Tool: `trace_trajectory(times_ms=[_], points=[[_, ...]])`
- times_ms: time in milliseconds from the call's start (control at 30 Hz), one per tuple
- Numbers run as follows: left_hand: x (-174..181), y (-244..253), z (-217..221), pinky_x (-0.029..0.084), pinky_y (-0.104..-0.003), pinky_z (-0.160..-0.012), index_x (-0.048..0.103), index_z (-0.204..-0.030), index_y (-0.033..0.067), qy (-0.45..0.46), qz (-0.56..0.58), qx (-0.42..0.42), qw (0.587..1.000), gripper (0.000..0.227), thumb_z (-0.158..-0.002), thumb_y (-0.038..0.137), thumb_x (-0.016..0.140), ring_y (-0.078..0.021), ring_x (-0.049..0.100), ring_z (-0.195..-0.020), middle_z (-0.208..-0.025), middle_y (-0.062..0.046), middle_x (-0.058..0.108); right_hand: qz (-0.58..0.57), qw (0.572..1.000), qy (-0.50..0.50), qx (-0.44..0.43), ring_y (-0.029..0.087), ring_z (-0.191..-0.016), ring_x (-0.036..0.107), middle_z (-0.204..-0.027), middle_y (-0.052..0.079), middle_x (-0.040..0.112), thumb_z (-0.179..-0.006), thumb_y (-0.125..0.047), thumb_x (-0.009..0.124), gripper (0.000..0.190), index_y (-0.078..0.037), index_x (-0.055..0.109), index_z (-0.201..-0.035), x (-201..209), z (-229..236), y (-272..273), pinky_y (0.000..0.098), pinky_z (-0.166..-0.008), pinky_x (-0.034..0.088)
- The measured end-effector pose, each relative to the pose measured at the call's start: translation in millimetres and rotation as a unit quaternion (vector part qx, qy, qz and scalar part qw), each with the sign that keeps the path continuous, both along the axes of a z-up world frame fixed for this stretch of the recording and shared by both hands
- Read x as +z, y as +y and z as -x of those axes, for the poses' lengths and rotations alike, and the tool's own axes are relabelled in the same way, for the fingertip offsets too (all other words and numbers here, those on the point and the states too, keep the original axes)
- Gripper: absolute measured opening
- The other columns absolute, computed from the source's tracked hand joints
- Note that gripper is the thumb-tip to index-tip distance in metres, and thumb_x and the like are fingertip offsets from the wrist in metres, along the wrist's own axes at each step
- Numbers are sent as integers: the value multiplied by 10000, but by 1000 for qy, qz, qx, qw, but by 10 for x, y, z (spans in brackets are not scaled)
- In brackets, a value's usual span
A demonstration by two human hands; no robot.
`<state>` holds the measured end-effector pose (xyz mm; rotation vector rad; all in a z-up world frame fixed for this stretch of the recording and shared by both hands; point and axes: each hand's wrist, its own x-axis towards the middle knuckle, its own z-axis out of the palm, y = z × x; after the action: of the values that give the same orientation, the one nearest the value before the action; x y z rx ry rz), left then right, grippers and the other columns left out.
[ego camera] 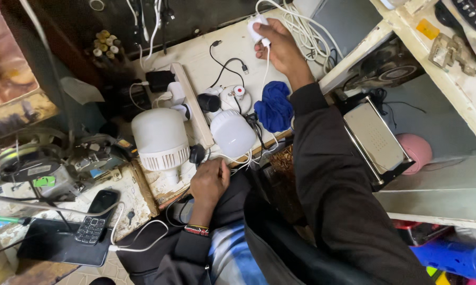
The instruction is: The person cleans a cluttered workbench using a blue cloth, wiping down various electronic components and wires. They handle a white LED bulb, a power strip, and a black mouse, moving them around to clean the surface underneath.
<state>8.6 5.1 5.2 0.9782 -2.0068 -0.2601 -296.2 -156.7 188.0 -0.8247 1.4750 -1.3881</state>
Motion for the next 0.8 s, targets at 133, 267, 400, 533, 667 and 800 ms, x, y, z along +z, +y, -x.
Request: trace_trajectory(times_ms=[133,267,400,533,667,800], points=[[38,-18,5,462,-320,-559,668,-848,151,-5,39,20,999,153,-984,203,621,-214,621,-664,-748,-11,642,92,990,-96,-49,144,-654,591,-933,53,594,-837,-203,840,560,-73,545,-1295,199,123,125,276,-564,498],[41,-4,-4,478,-336,-583,663,-856,147,-8,35,22,999,142,-982,203,630,-221,628,-681,-761,-23,642,257,949,118,139,313,-1160,694,-1628,80,501,-1128,-358,684,513,-257,439,-1567,382,242,429,377,-851,571],[29,-8,-18,490,-349,-577,678,-878,137,1,10,-1,1000,119,-972,194,634,-238,651,-704,-808,-15,688,300,880,343,133,271,-757,695,-1259,290,685,-1163,-259,653,480,-27,399,-1497,732,-49,653,344,-639,612],[83,0,-29,501,-348,-615,713,-899,136,13,-6,-6,1000,145,-990,193,615,-244,662,-715,-829,-15,705,120,788,604,-8,288,-1012,610,-1249,102,661,-1044,-559,690,576,-133,557,-1407,370,-5,530,416,-745,434],[72,13,-35,486,-360,-590,705,-884,141,9,-2,-1,1000,143,-986,197,621,-253,652,-701,-794,-19,683,-129,860,494,5,299,-1105,641,-1349,127,637,-927,-675,653,853,-53,465,-1479,-152,-83,413,429,-827,497],[69,1,-43,510,-345,-630,722,-914,132,16,-6,-12,1000,126,-979,182,626,-243,684,-749,-853,-23,720,-185,854,486,-2,330,-1119,673,-1284,135,701,-906,-617,729,822,-68,478,-1463,-455,-143,411,433,-870,524]])
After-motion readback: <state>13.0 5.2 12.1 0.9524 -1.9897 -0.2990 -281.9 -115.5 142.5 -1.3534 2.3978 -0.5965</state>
